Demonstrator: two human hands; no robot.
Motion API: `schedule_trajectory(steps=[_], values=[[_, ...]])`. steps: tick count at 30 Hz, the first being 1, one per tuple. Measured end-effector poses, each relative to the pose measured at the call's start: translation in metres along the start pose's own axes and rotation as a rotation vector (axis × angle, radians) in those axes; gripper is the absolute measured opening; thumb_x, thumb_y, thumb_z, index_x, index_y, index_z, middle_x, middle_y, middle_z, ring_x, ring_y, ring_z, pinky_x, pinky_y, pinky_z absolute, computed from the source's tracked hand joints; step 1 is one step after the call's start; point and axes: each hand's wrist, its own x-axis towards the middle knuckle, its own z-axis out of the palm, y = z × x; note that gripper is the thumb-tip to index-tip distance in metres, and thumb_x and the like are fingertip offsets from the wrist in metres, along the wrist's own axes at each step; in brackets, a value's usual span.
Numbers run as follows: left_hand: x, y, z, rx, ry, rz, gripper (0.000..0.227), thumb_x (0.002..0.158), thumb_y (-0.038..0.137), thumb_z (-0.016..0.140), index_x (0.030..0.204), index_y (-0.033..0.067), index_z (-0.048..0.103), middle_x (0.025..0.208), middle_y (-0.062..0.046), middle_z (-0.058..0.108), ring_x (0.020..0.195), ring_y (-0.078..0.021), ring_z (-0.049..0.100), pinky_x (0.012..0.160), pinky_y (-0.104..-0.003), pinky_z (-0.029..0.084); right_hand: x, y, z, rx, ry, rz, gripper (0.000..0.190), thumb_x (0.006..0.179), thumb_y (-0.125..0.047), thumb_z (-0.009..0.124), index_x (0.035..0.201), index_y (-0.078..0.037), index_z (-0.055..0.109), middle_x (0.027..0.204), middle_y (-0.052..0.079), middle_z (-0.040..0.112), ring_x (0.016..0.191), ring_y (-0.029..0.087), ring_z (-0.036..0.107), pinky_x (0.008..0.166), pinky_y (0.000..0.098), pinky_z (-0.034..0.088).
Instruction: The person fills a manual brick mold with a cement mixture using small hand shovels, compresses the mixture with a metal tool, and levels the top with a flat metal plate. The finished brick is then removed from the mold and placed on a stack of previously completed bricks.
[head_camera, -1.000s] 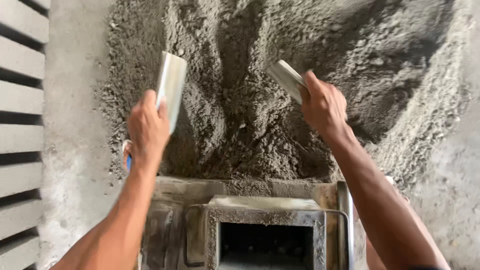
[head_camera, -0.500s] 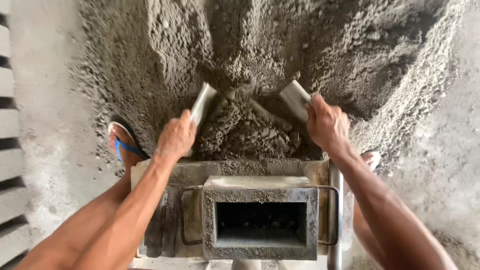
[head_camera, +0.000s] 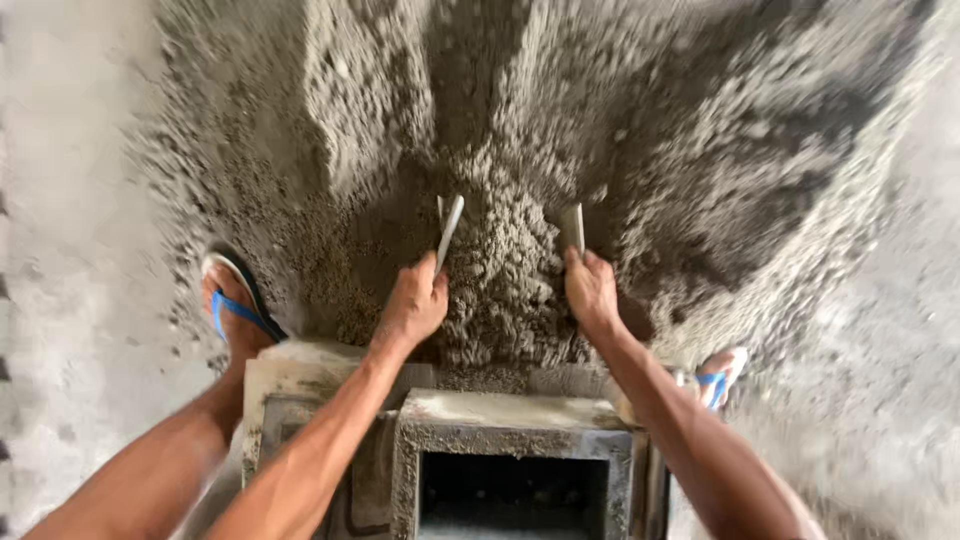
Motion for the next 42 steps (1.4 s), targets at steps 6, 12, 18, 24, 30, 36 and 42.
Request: schedule_trajectory(steps=[6,12,18,24,30,36,42], values=[[-0.015,0.04,-0.012,0.061,0.126,0.149,0.039,0.087,0.018,0.045,0.116,-0.0082,0.051,0.091,-0.036,0.06,0.088,-0.0505,0.059,0.07,-0.06,0.045,0.034,0.021,-0.003,0.075,0.037,-0.15,0.043,0.085,-0.04,0.052,0.084,0.001,0.064,0.076,0.027,0.061,0.078,0.039,0.059,0.071,0.0491,0.042],[-0.035,0.058,-0.031,-0.035,0.133,0.251,0.035,0.09,0.013,0.041,0.116,-0.0088,0.048,0.051,-0.021,0.052,0.035,-0.0186,0.041,0.034,-0.032,0.029,-0.036,-0.006,-0.036,0.255,0.117,-0.162,0.032,0.089,-0.039,0.049,0.083,-0.012,0.064,0.068,0.007,0.059,0.069,0.019,0.057,0.061,0.0347,0.044],[-0.116,0.086,-0.042,0.051,0.235,0.469,0.034,0.092,0.009,0.041,0.114,-0.0163,0.046,0.052,-0.027,0.047,0.033,-0.0178,0.041,0.033,-0.028,0.027,-0.174,-0.036,-0.082,0.251,0.265,-0.47,0.037,0.095,-0.024,0.045,0.089,0.008,0.063,0.076,0.034,0.057,0.074,0.044,0.059,0.069,0.05,0.043],[-0.164,0.079,-0.028,0.098,0.251,0.492,0.035,0.09,0.006,0.042,0.119,-0.0133,0.045,0.055,-0.022,0.053,0.033,-0.0182,0.042,0.034,-0.032,0.028,-0.237,-0.021,-0.085,0.341,0.326,-0.467,0.035,0.097,-0.032,0.046,0.068,-0.014,0.053,0.053,0.001,0.046,0.05,0.014,0.045,0.052,0.0308,0.038],[-0.171,0.065,-0.02,0.113,0.266,0.533,0.028,0.09,0.007,0.042,0.112,-0.0086,0.05,0.057,-0.024,0.053,0.04,-0.0293,0.053,0.036,-0.036,0.035,-0.238,0.002,-0.085,0.407,0.425,-0.689,0.035,0.102,-0.026,0.041,0.071,-0.014,0.052,0.056,-0.001,0.046,0.051,0.011,0.041,0.054,0.0259,0.038],[-0.171,0.069,-0.025,0.194,0.205,0.619,0.012,0.087,0.013,0.045,0.091,0.0035,0.05,0.06,-0.026,0.058,0.05,-0.0379,0.062,0.039,-0.043,0.045,-0.267,-0.002,-0.108,0.35,0.34,-0.772,0.033,0.102,-0.017,0.042,0.072,-0.013,0.054,0.056,0.001,0.049,0.048,0.014,0.045,0.05,0.0264,0.041],[-0.156,0.105,-0.054,0.563,0.012,0.6,0.012,0.088,0.02,0.047,0.089,0.0111,0.054,0.068,-0.014,0.063,0.058,-0.0298,0.066,0.046,-0.042,0.049,-0.28,0.016,-0.122,-0.523,0.163,-0.757,0.021,0.088,-0.02,0.043,0.08,-0.019,0.062,0.065,0.005,0.061,0.052,0.02,0.059,0.052,0.032,0.046]])
